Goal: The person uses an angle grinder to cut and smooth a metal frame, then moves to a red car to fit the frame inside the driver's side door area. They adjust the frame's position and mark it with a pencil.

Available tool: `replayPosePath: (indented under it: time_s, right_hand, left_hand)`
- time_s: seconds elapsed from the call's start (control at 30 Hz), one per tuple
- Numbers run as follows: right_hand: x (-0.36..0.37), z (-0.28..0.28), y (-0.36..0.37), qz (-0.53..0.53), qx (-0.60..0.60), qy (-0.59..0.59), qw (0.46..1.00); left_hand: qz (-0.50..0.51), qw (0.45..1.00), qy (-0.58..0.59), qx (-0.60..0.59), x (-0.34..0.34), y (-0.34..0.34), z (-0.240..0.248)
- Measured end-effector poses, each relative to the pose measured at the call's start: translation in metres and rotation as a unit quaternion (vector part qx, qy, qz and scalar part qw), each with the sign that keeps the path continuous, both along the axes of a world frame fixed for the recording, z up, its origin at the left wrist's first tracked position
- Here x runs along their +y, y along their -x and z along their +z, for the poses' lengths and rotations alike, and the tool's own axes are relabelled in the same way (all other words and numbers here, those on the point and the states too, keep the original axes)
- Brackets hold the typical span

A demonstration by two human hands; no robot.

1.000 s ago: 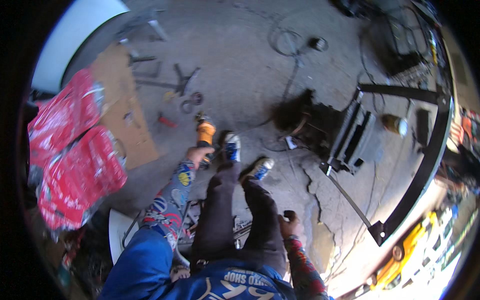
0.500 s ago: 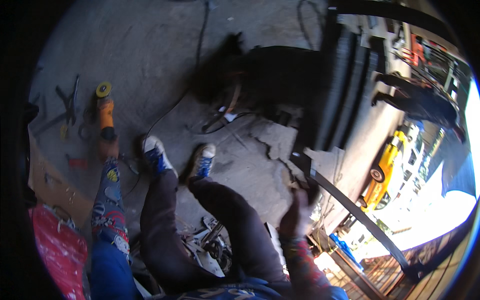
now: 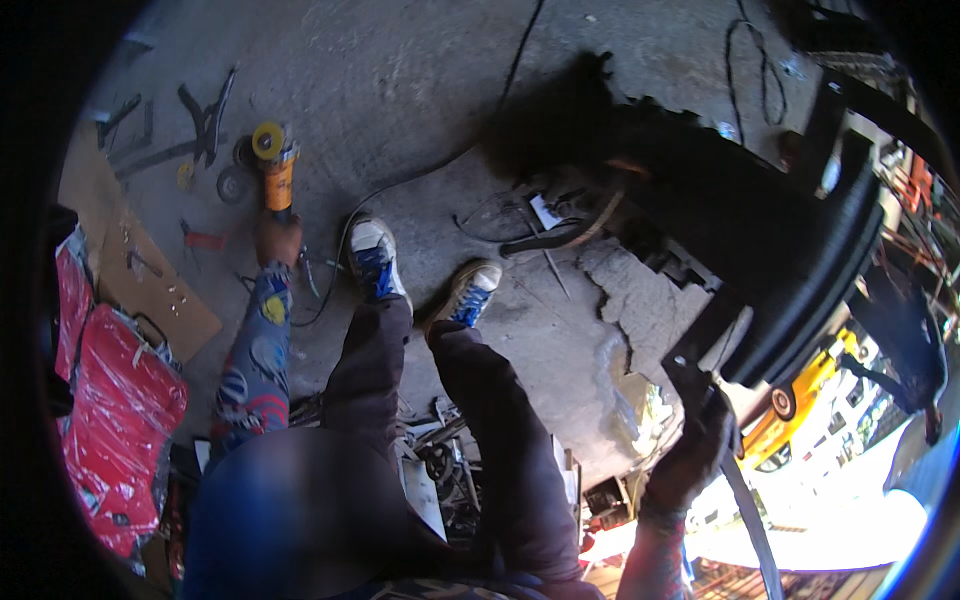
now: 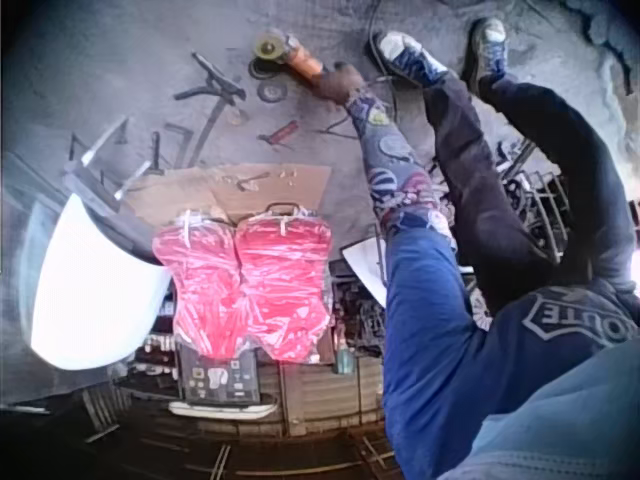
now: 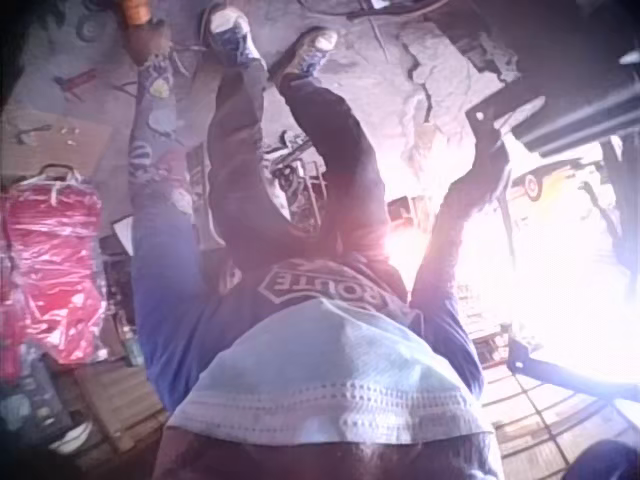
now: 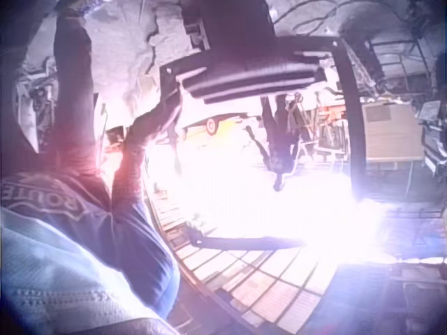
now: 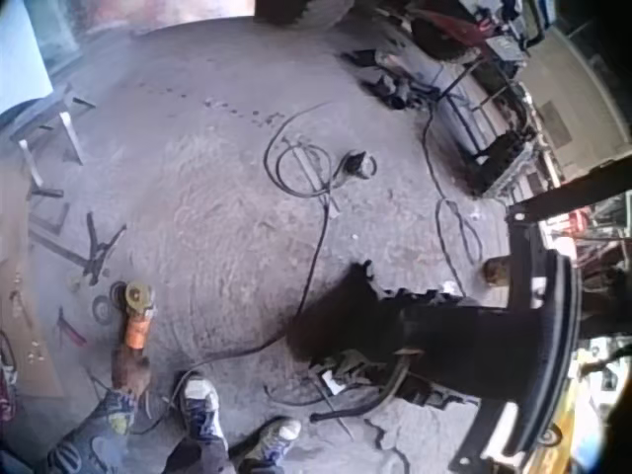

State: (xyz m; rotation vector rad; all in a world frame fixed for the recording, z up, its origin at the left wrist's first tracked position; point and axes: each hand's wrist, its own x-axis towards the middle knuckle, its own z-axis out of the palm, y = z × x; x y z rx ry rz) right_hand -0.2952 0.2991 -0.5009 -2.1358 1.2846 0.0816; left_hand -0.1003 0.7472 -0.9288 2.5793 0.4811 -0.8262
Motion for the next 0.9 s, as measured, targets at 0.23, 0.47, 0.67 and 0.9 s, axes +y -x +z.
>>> replayPosePath:
  time_s: [0.23,0.47,0.67,0.9]
  right_hand:
    - [-0.003,0.016,0.002,-0.131,-0.158,-0.104,0.973]
    - [0.000,0.044,-0.002,-0.158,-0.406,-0.155,0.887]
    - [-0.012,0.040,-0.007,-0.080,-0.328,-0.052,0.940]
    - [-0.009,0.055,-0.007,-0.133,-0.264,-0.078,0.952]
  left_hand:
    - [-0.250,0.849,0.460,-0.071,-0.233,0.027,0.164]
    - [-0.014,0.870,0.466,0.160,-0.308,0.065,0.246]
    - [0.079,0.895,0.420,0.125,-0.339,0.074,0.238]
    - [0.399,0.442,0.699,0.396,-0.324,0.033,0.410]
